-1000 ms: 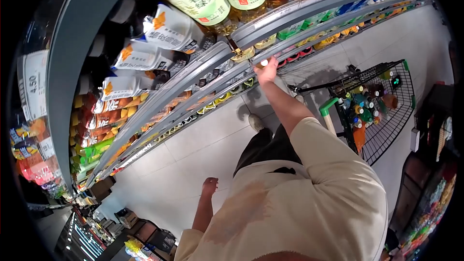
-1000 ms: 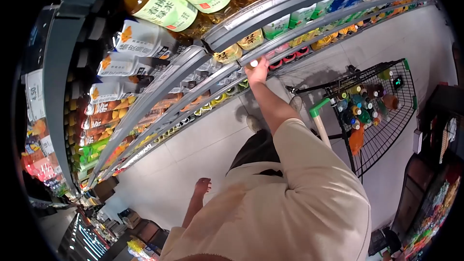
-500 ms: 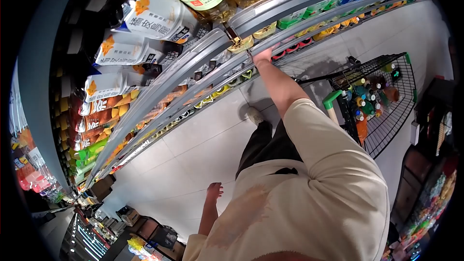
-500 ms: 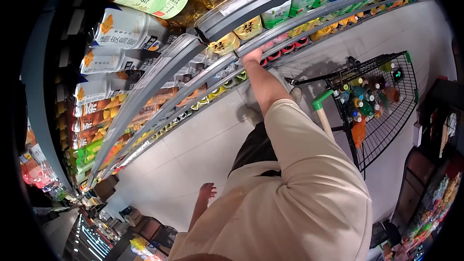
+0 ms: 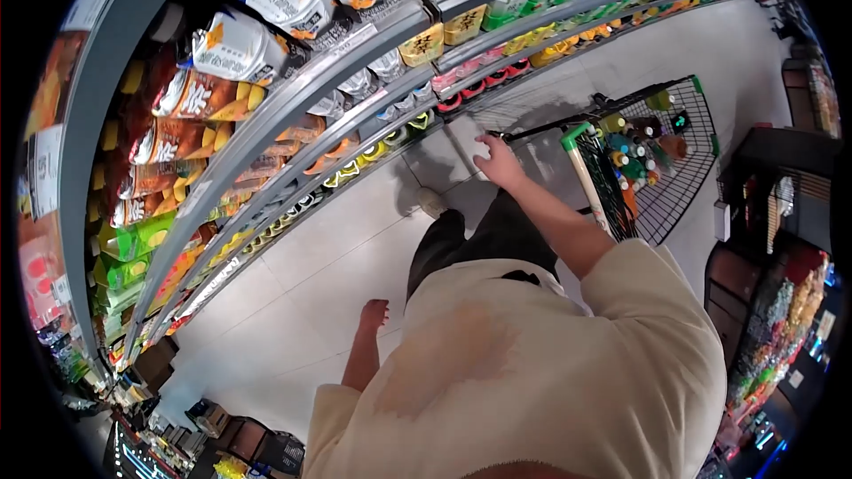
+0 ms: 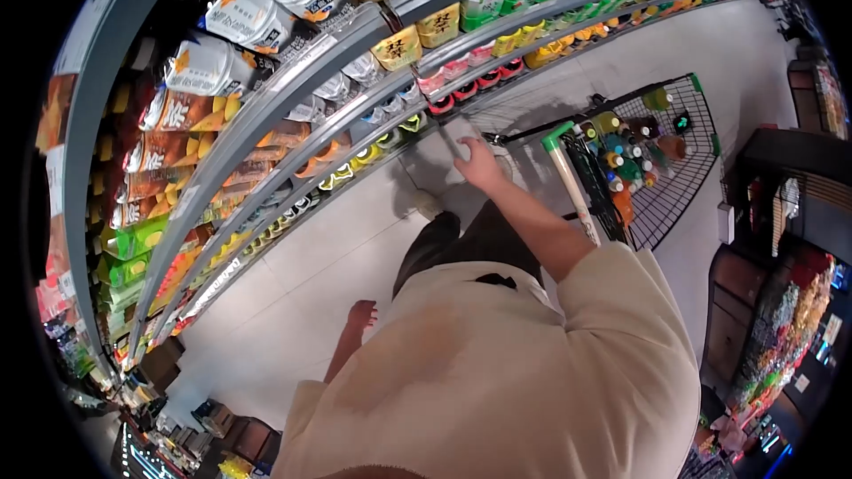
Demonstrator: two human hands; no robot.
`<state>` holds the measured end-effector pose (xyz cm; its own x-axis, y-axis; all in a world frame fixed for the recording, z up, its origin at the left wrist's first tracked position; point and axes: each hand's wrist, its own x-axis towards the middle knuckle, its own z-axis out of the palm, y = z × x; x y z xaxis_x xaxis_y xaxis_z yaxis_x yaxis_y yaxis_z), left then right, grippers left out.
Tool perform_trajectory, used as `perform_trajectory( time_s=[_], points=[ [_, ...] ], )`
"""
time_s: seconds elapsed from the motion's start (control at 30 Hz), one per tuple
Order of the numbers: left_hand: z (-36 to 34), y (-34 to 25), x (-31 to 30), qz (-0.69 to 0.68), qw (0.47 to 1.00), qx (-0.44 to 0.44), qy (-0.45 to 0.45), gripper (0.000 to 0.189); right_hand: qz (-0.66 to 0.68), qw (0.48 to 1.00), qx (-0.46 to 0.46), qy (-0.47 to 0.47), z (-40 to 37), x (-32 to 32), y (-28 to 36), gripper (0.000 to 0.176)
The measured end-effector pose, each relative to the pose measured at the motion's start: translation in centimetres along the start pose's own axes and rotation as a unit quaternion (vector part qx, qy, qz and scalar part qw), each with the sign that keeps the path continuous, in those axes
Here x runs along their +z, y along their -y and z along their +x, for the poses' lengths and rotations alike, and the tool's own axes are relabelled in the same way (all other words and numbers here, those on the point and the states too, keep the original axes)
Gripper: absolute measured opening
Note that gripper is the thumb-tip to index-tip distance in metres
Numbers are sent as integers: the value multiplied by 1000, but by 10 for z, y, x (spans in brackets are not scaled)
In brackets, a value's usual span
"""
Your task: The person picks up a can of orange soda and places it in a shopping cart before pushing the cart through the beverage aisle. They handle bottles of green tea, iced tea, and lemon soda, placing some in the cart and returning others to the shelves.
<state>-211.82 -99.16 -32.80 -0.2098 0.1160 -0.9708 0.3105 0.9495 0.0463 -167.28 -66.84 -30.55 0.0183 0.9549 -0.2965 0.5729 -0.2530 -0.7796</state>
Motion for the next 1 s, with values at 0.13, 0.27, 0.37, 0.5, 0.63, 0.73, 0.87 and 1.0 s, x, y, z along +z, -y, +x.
perform_trajectory(
  time_s=[0.13, 0.27, 0.37, 0.5, 0.63, 0.73, 0.87, 1.0],
  points=[
    [12, -12, -9, -56, 998, -1, -7, 31, -16, 995, -86, -44, -99, -81, 42, 36],
    [17, -21, 0, -30, 996, 81, 11, 32, -143, 958, -219, -113, -151, -135, 37, 36],
    [16, -25, 23, -23, 996, 81, -5, 32, -198, 950, -196, -140, -181, -163, 12, 47],
    [-1, -28, 64, 4, 996, 91, -18, 37, -254, 941, -122, -189, -233, -191, -35, 63],
    [-16, -25, 101, 76, 990, 114, -21, 43, -239, 960, 22, -141, -294, -209, -89, 58],
    [-18, -20, 119, 122, 983, 135, -22, 45, -235, 960, 129, -79, -321, -213, -111, 42],
    [-18, -13, 136, 137, 982, 130, -23, 43, -228, 963, 131, -61, -323, -217, -121, 34],
    [-39, -17, 146, 171, 978, 119, -30, 40, -223, 965, 118, -71, -324, -216, -121, 29]
  ],
)
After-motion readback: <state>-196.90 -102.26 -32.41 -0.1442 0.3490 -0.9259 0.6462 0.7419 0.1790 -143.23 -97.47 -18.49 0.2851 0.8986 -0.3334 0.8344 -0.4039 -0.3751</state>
